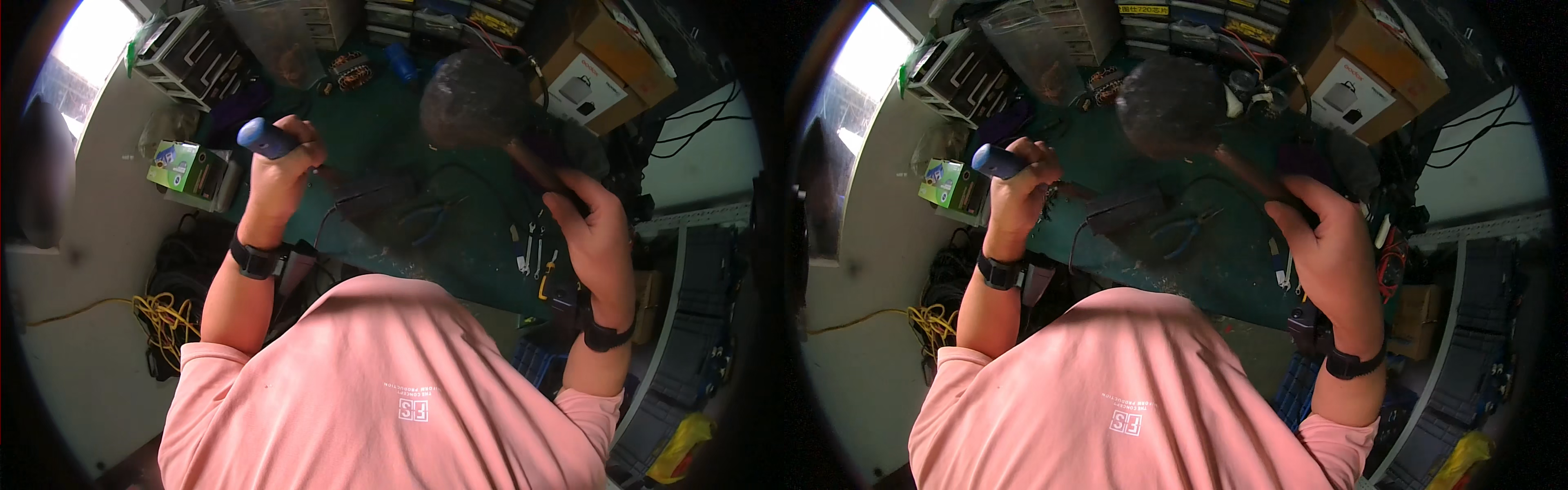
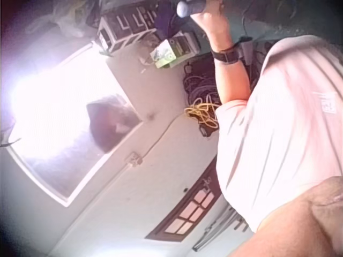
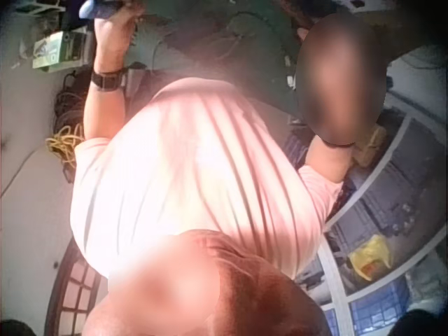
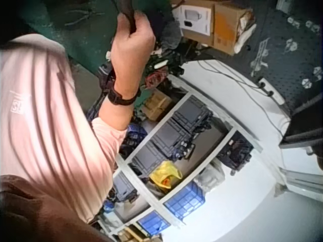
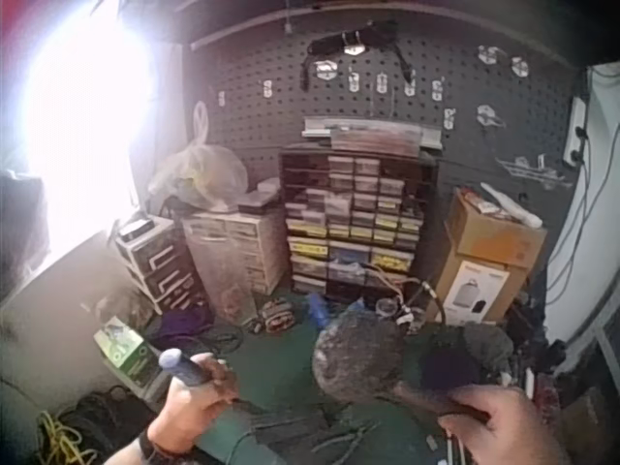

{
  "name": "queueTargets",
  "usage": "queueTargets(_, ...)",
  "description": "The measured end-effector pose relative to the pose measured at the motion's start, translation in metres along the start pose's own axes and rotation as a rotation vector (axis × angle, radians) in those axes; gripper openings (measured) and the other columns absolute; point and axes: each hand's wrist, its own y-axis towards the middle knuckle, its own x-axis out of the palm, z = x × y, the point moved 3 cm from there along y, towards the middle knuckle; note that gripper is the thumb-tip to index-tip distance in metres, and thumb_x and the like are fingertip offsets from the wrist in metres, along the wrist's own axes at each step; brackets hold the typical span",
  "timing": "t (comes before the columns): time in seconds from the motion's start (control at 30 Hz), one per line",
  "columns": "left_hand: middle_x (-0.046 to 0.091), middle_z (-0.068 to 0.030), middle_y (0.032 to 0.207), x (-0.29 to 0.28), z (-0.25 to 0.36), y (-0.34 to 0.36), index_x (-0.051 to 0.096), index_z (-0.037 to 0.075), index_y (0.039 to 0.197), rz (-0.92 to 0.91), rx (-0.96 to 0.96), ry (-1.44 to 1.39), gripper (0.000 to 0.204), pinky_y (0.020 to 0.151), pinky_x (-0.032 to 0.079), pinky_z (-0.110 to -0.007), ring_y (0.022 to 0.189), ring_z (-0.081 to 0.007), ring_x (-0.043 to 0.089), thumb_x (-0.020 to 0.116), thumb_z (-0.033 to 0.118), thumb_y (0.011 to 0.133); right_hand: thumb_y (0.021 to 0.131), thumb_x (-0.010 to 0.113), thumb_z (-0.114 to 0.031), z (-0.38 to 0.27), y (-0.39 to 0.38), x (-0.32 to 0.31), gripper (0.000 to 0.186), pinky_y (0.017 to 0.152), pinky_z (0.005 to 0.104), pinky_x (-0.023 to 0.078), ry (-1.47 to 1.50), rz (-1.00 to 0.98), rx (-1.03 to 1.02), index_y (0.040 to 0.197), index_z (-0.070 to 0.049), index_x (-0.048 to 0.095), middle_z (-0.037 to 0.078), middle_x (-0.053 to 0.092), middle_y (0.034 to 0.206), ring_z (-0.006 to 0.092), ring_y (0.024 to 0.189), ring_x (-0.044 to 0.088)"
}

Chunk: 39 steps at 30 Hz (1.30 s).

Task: The person uses a hammer and a blue-handled tool to repeatedly strike a small black rectangular device on a workbench. They also use pliers to manipulate the device and inspect it by turning it over. The task involves repeated striking and prying actions on the same object.

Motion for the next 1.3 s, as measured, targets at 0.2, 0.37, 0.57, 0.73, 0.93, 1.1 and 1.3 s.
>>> queueTargets(0.2, 0.055, -0.0002, 0.073, 0.057, -0.032, 0.005, 0.056, 0.004, 0.077, -0.043, -0.036, 0.041, 0.007, 0.060, 0.041, -0.026, 0.066, -0.0099, 0.051, 0.061, 0.000, 0.074, 0.090, 0.067, -0.012, 0.025, -0.012, -0.014, 0.023, 0.071, 0.0290, 0.047, -0.051, 0.008, 0.146, 0.108, 0.002, 0.066, 0.012, 0.068, 0.085, 0.0163, 0.074, 0.058)
queueTargets(0.37, 0.054, -0.0014, 0.071, 0.075, -0.051, 0.011, 0.054, 0.005, 0.074, -0.041, -0.071, 0.131, 0.009, 0.059, 0.039, -0.027, 0.066, -0.0115, 0.050, 0.061, -0.002, 0.073, 0.090, 0.067, -0.012, 0.032, -0.022, -0.021, 0.023, 0.071, 0.0300, 0.047, -0.050, 0.046, 0.125, 0.108, 0.002, 0.066, 0.013, 0.068, 0.084, 0.0178, 0.073, 0.059)
queueTargets(0.57, 0.055, -0.0031, 0.071, 0.079, -0.060, 0.014, 0.054, 0.005, 0.072, -0.036, -0.071, 0.226, 0.010, 0.059, 0.039, -0.028, 0.065, -0.0126, 0.050, 0.060, -0.002, 0.073, 0.090, 0.067, -0.012, 0.036, -0.029, -0.025, 0.022, 0.071, 0.0306, 0.047, -0.058, 0.064, 0.154, 0.107, 0.003, 0.066, 0.014, 0.068, 0.084, 0.0184, 0.073, 0.059)
queueTargets(0.73, 0.055, -0.0010, 0.071, 0.079, -0.066, 0.014, 0.055, 0.005, 0.074, -0.044, -0.069, 0.214, 0.008, 0.059, 0.039, -0.027, 0.064, -0.0107, 0.049, 0.061, 0.000, 0.074, 0.091, 0.066, -0.012, 0.039, -0.029, -0.024, 0.022, 0.072, 0.0324, 0.048, -0.028, 0.063, 0.126, 0.107, 0.003, 0.066, 0.016, 0.069, 0.086, 0.0208, 0.074, 0.061)
queueTargets(0.93, 0.053, 0.0031, 0.069, 0.077, -0.069, 0.012, 0.058, 0.005, 0.077, -0.048, -0.065, 0.240, 0.005, 0.058, 0.040, -0.026, 0.064, -0.0074, 0.048, 0.062, 0.003, 0.077, 0.091, 0.066, -0.013, 0.040, -0.029, -0.022, 0.022, 0.074, 0.0332, 0.049, -0.009, 0.025, 0.161, 0.106, 0.003, 0.066, 0.019, 0.069, 0.088, 0.0237, 0.076, 0.063)
queueTargets(1.1, 0.055, 0.0018, 0.071, 0.085, -0.064, 0.009, 0.059, 0.004, 0.079, -0.079, -0.033, 0.234, 0.005, 0.061, 0.042, -0.026, 0.066, -0.0080, 0.050, 0.063, 0.004, 0.077, 0.090, 0.066, -0.012, 0.037, -0.029, -0.019, 0.021, 0.072, 0.0342, 0.049, -0.015, 0.034, 0.129, 0.105, 0.003, 0.066, 0.021, 0.068, 0.088, 0.0276, 0.075, 0.063)
queueTargets(1.3, 0.056, 0.0005, 0.071, 0.097, -0.065, 0.004, 0.059, 0.003, 0.081, -0.049, -0.061, 0.335, 0.008, 0.064, 0.044, -0.026, 0.067, -0.0092, 0.050, 0.064, 0.003, 0.075, 0.086, 0.068, -0.011, 0.003, -0.016, -0.025, 0.020, 0.067, 0.0376, 0.047, -0.166, 0.052, -0.017, 0.101, 0.002, 0.066, 0.022, 0.064, 0.084, 0.0377, 0.073, 0.062)
